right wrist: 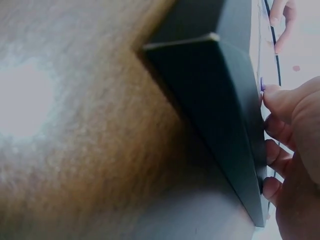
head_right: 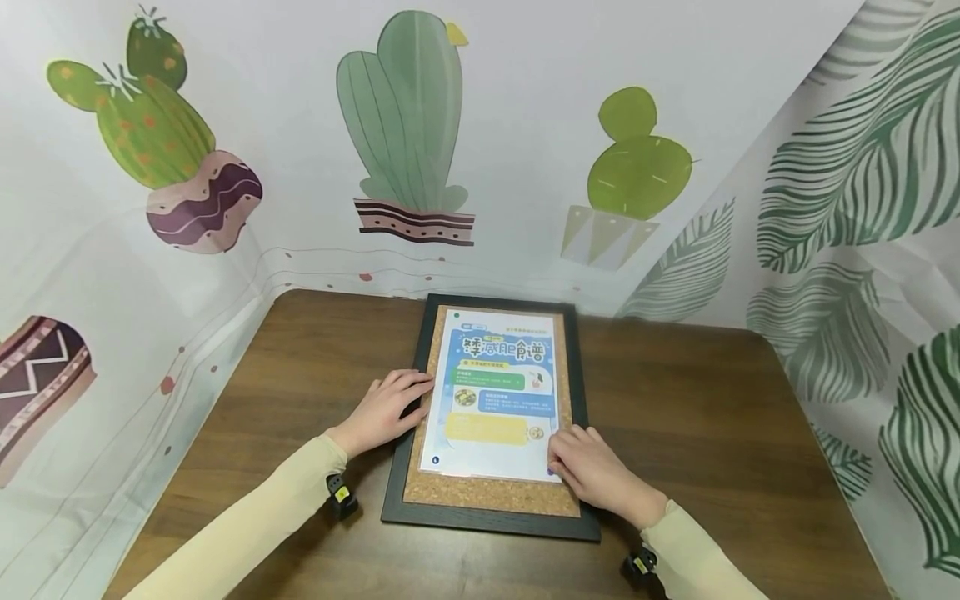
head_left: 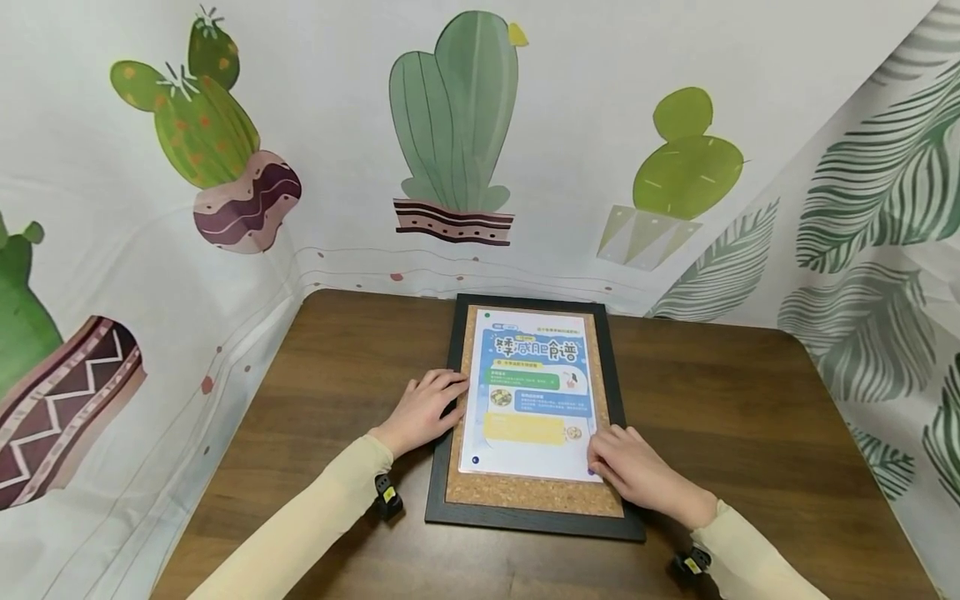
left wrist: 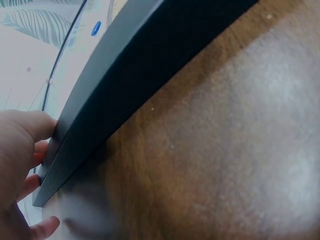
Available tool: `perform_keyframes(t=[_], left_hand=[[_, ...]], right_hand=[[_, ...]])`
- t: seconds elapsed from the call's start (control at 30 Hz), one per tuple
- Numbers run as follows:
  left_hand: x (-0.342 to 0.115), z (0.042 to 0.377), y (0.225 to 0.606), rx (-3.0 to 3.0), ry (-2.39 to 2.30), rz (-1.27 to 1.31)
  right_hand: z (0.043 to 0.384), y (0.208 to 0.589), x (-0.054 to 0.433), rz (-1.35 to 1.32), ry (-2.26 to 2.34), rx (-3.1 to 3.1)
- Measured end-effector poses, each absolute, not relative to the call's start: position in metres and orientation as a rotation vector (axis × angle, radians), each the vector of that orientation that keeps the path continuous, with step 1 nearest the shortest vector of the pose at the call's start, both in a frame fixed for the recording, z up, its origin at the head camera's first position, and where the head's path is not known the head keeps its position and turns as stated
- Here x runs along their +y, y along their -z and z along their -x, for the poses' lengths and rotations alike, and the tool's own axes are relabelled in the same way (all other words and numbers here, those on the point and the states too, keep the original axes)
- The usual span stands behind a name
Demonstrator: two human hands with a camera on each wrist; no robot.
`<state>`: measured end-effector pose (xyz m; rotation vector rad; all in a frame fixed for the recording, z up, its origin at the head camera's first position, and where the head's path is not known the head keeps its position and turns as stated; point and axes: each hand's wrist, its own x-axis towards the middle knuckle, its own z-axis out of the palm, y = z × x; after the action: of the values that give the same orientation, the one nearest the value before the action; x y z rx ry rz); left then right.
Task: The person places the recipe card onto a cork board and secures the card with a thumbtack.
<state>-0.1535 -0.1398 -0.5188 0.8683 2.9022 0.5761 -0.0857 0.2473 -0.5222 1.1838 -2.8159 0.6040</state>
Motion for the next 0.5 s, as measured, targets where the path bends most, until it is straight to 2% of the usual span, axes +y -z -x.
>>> perform_keyframes(t=[0.33,0.5], left_hand=[[-0.14,0.15,0.521,2.886,-0.582,-0.871],[-0.139,0.15,0.52,2.893,-0.579,-0.883]], right_hand=[[0.081,0.527,0.252,-1.157,-0.735,-2.793],[0.086,0.527,0.262,-1.106,-1.11,-2.747]])
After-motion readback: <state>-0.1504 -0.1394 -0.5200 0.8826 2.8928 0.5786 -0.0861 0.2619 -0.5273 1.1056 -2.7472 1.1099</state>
